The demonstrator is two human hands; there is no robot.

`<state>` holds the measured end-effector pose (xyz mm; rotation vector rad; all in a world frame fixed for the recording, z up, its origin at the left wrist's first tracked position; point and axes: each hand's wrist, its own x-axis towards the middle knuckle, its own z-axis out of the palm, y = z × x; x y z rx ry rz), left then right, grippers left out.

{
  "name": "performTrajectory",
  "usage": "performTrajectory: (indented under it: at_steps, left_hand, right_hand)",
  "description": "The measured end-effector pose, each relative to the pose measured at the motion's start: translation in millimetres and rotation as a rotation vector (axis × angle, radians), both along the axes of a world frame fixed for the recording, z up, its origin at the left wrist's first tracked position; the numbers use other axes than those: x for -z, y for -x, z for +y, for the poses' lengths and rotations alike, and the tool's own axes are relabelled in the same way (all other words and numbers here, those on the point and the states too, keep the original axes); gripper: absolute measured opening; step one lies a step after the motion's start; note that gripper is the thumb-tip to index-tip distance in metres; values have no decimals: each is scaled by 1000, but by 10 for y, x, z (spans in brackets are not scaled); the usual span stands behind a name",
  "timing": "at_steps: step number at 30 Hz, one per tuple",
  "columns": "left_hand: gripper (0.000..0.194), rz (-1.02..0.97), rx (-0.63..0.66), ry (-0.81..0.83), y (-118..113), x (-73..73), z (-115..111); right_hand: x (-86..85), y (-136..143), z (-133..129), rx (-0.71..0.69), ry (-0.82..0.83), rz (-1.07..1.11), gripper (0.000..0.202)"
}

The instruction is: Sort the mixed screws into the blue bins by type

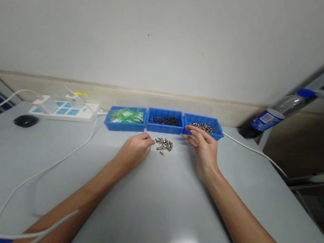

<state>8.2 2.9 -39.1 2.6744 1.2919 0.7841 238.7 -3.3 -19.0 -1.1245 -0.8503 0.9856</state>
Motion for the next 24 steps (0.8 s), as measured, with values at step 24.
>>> performTrajectory:
  at_steps: [24]
  left_hand:
    - [43, -1033, -29, 739, -248, -203, -126]
  right_hand:
    - [40, 107, -96, -558, -5, -163, 32]
